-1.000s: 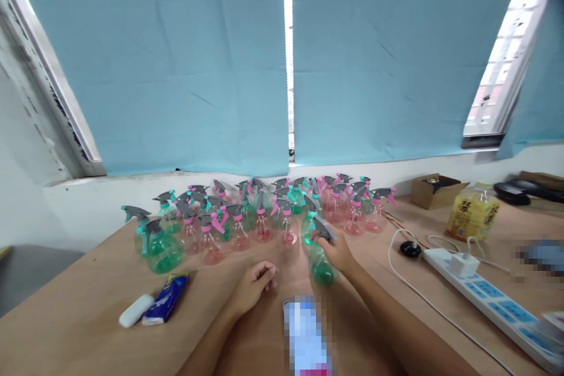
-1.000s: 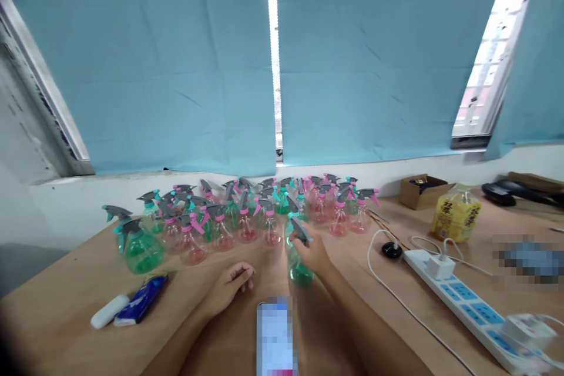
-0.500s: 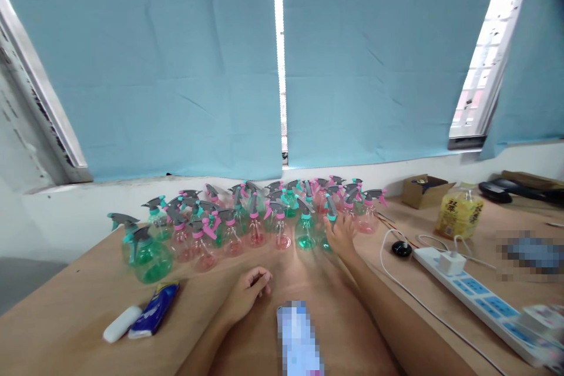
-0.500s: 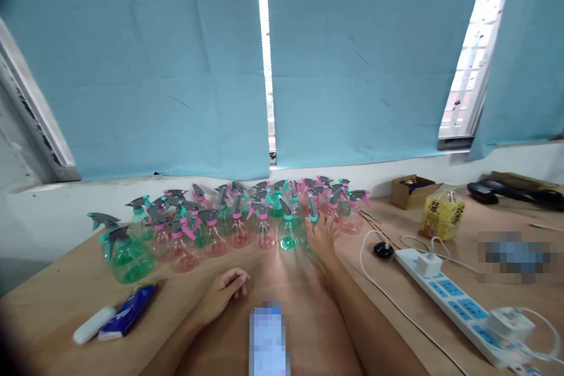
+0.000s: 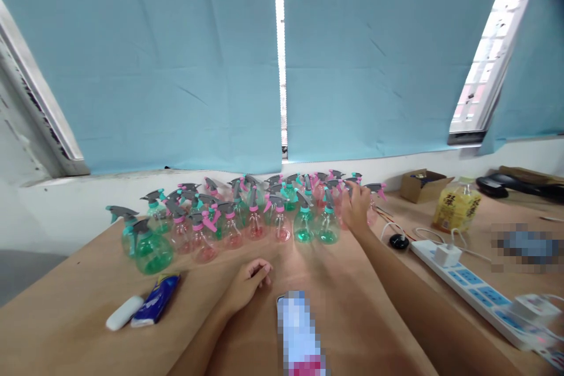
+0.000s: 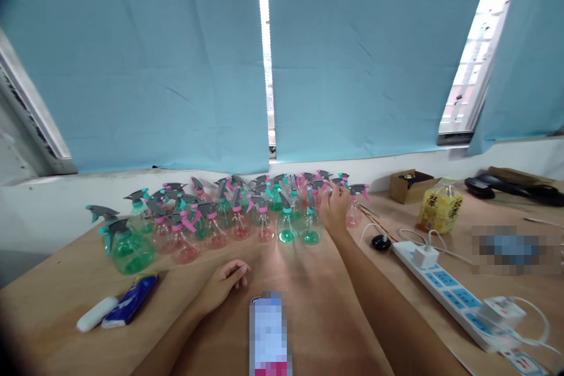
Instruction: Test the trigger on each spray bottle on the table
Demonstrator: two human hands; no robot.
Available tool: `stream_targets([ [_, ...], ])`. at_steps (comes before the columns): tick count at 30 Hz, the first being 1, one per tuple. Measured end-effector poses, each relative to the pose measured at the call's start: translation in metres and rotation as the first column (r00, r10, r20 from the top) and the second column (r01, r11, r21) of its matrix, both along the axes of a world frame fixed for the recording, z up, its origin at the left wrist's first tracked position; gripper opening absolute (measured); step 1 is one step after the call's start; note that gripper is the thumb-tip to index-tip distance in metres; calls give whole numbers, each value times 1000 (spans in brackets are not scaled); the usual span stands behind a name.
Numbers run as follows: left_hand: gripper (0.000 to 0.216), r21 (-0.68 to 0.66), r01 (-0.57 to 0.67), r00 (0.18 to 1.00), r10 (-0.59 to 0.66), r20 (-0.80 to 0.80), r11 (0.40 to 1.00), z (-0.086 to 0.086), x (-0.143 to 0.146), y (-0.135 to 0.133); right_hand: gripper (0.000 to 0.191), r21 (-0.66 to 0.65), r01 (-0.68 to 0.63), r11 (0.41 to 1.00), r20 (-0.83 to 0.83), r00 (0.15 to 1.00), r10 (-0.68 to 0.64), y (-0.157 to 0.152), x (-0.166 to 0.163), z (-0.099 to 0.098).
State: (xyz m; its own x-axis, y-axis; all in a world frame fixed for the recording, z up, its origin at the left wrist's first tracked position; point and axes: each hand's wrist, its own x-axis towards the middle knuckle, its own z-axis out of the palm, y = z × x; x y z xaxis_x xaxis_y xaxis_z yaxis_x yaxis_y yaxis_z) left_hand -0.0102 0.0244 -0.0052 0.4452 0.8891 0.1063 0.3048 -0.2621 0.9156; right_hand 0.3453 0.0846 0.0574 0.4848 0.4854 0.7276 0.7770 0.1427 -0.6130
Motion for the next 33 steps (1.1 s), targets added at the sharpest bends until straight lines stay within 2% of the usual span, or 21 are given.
stream_targets([
  [2, 38, 3, 1, 1000, -1, 1, 1000, 1, 0, -1, 43, -215, 45, 975, 37, 999, -38, 9, 12, 22],
  [4, 38, 4, -1, 1000, 1, -2, 1000, 1, 0, -2, 44, -411, 101, 906, 126, 991, -53, 17, 21, 37],
  [7, 39, -1, 3, 1000, -3, -2, 1000, -1, 0, -1, 46, -556, 180, 812, 278, 960, -22, 22, 27, 43],
  [12, 39, 2, 5, 1000, -5, 2, 1000, -6, -1, 1, 43, -553, 255, 793, 382, 924, -31, 18, 20, 31],
  [17, 39, -5, -1, 1000, 1, 11, 1000, -5, -1, 1, 48, -403, 324, 856, 445, 886, -126, 21, 16, 23],
  [22, 42, -14, -8, 1000, 8, 7, 1000, -2, 0, -1, 50, -453, 374, 809, 480, 867, -132, 30, 23, 13],
  [24, 43, -16, -4, 1000, 5, 5, 1000, -3, 1, -1, 50, -444, 387, 808, 482, 864, -149, 31, 26, 10],
  [27, 42, -7, 2, 1000, -2, 12, 1000, -4, 0, 0, 44, -431, 391, 814, 494, 857, -150, 29, 29, 12],
  [33, 40, 2, -1, 1000, 1, 8, 1000, -4, 1, -1, 31, -505, 377, 777, 514, 854, -80, 9, 30, 28],
])
